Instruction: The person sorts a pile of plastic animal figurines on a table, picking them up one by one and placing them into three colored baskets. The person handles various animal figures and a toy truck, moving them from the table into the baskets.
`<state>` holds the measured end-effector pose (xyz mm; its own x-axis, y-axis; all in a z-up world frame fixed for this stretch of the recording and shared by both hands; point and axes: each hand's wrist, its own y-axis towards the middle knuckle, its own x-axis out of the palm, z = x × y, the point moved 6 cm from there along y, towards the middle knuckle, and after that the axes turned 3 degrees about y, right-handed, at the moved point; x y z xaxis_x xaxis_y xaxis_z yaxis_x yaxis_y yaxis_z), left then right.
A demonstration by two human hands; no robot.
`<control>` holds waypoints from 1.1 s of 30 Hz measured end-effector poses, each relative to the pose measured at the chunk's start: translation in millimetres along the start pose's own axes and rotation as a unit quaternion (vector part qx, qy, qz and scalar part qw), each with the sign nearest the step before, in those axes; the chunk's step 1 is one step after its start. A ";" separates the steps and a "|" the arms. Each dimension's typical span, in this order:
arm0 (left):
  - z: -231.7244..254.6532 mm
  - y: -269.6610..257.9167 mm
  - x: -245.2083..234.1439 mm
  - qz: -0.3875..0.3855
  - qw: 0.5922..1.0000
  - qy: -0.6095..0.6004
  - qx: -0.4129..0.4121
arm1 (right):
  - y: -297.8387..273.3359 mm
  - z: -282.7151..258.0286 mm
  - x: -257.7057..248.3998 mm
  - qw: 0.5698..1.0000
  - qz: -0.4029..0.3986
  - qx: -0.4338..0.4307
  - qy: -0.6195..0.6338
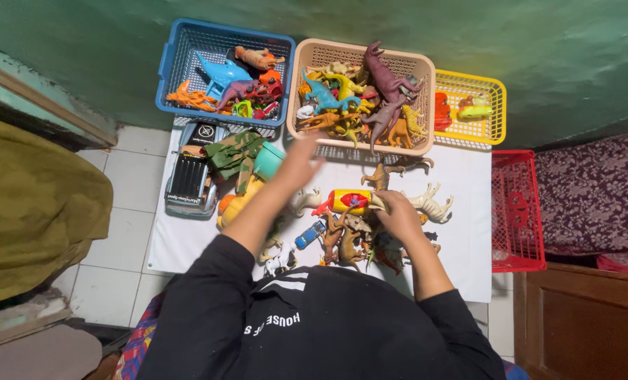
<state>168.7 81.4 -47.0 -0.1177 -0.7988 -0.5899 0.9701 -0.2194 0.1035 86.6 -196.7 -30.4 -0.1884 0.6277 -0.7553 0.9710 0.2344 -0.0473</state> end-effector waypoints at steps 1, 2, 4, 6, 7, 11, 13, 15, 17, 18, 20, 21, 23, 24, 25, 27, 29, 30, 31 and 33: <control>2.2 -11.0 27.9 -0.075 0.997 0.026 -0.011 | 3.4 -0.6 3.4 1.000 -0.012 -0.003 -0.017; 7.2 -23.3 50.7 -0.119 0.991 0.059 0.009 | 5.8 -1.5 6.2 0.999 -0.025 -0.006 -0.034; 13.5 -43.9 81.2 -0.144 0.977 0.147 0.055 | 4.8 -4.7 10.1 0.999 -0.025 -0.012 -0.020; 19.3 -56.4 96.4 -0.110 0.955 0.254 0.107 | 1.6 -4.9 12.0 0.999 -0.035 -0.009 -0.008; 17.0 -56.6 103.0 -0.125 0.956 0.246 0.096 | -1.5 -2.5 11.5 0.999 -0.044 0.000 -0.005; 5.7 -49.2 120.9 -0.193 0.954 0.224 0.039 | -16.5 11.7 5.4 0.998 -0.051 0.021 0.013; 0.1 -46.0 124.9 -0.198 0.957 0.213 0.024 | -22.2 19.9 0.2 0.999 -0.023 0.019 0.018; -5.7 -41.1 124.7 -0.171 0.965 0.196 0.029 | -25.0 27.8 -6.2 0.999 0.022 0.005 0.025; -10.2 -37.8 122.0 -0.122 0.977 0.165 0.047 | -26.7 34.3 -13.6 0.996 0.083 -0.022 0.034; -12.6 -37.8 120.2 -0.098 0.982 0.150 0.056 | -27.8 48.3 -12.6 0.989 0.082 0.052 0.110; -21.2 -39.5 117.0 -0.081 0.991 0.107 0.024 | -29.9 72.5 -7.2 0.943 0.073 0.197 0.257; -22.7 -38.2 113.4 -0.071 0.994 0.086 0.009 | -26.1 73.5 -9.2 0.928 0.084 0.196 0.305; -21.4 -39.9 108.5 -0.074 0.996 0.028 -0.029 | -18.1 75.3 -9.7 0.892 0.104 0.192 0.397; -17.8 -42.1 105.4 -0.075 0.996 -0.002 -0.048 | -12.5 70.7 -6.9 0.866 0.096 0.178 0.458; -13.3 -46.1 106.8 -0.098 0.990 -0.053 -0.082 | -8.0 63.5 -2.2 0.836 0.086 0.164 0.517; 3.0 -55.3 115.1 -0.143 0.966 -0.154 -0.151 | -1.1 40.1 -2.8 0.846 0.080 0.069 0.523; 29.2 -60.2 112.9 -0.148 0.969 -0.174 -0.090 | 0.0 1.0 0.6 0.906 0.079 -0.093 0.405; 40.7 -63.7 111.6 -0.150 0.970 -0.183 -0.060 | -3.5 -10.6 -0.3 0.934 0.117 -0.118 0.317; 45.3 -67.5 112.7 -0.164 0.957 -0.221 -0.086 | -6.2 -22.5 -1.7 0.951 0.154 -0.143 0.225; 52.0 -77.5 117.9 -0.192 0.925 -0.298 -0.137 | -2.8 -32.9 -4.8 0.969 0.171 -0.124 0.128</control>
<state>68.6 -24.9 -83.0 -0.4811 -0.8766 0.0142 0.8405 -0.4657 -0.2770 80.0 -176.0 -5.1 0.0779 0.8565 -0.5103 0.9240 0.1301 0.3595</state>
